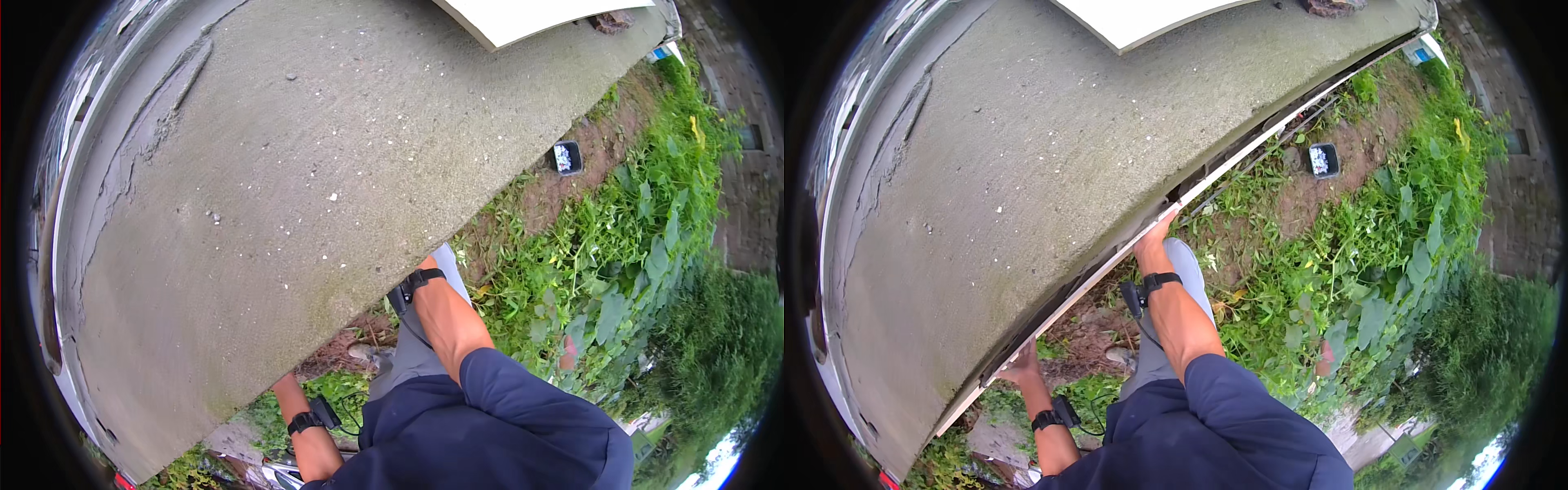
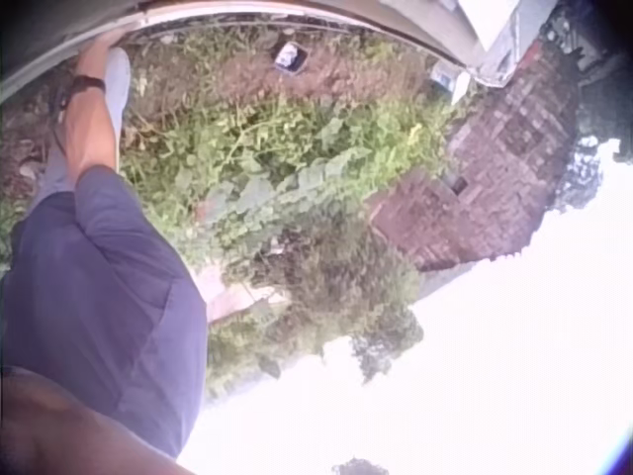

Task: The person applies mortar to a wall with a trowel, lifts a tile by hand, and presses it onto the mortar. They then insert spacers into the gaps between the tiles and press the tile again to secure it.

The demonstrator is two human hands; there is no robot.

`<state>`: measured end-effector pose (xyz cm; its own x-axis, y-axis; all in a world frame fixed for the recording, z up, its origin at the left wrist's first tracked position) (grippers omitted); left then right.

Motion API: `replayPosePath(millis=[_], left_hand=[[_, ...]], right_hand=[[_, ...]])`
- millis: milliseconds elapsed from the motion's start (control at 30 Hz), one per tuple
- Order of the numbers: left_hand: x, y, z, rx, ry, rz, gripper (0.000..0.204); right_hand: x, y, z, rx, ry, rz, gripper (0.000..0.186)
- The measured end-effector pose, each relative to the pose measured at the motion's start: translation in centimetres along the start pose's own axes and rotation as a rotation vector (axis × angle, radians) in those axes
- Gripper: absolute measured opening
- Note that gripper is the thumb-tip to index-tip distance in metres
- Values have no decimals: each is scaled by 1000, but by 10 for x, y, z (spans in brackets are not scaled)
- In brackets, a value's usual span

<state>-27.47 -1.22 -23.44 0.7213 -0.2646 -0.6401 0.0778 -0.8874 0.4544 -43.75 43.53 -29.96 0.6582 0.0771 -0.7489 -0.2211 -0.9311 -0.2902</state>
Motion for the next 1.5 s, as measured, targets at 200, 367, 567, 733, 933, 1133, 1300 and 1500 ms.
replayPosePath(millis=[200, 367, 567, 733, 933, 1133, 1300, 1500], left_hand=[[-58, -20, -36, -139, 142, 36, 96], [-55, -19, -32, -91, 53, 118, 93], [-100, -33, -50, -133, 189, 122, 92], [-62, -21, -32, -142, 73, 95, 91], [-70, -23, -38, -132, -9, -102, 81], [-52, -27, -39, -67, -66, -280, 76], [-19, -36, -20, -85, -246, -158, 86], [-16, -35, -6, -54, -262, -110, 88]], right_hand=[[-15, -7, -16, 19, -131, 21, 83], [-32, -17, -22, 25, -239, 126, 82], [-50, -20, -31, 13, -152, 69, 77], [-25, 6, -7, 35, -205, 86, 74], [-12, 12, -43, -535, -210, -8, 72], [-25, 40, -56, -749, -202, -156, 71], [-17, 22, -71, -709, -168, -237, 69], [-9, 8, -76, -621, -128, -299, 68]])
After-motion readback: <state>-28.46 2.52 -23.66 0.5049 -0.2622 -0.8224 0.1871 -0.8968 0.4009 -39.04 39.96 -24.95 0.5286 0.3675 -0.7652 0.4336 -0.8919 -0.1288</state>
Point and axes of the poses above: each hand's wrist, its own z-axis towards the middle knuckle, its own x-axis out of the back of the hand, y = z × x, the point moved 1 cm from there along z, towards the middle knuckle, and after that the axes turned 12 degrees about -y, right-handed, at the moved point
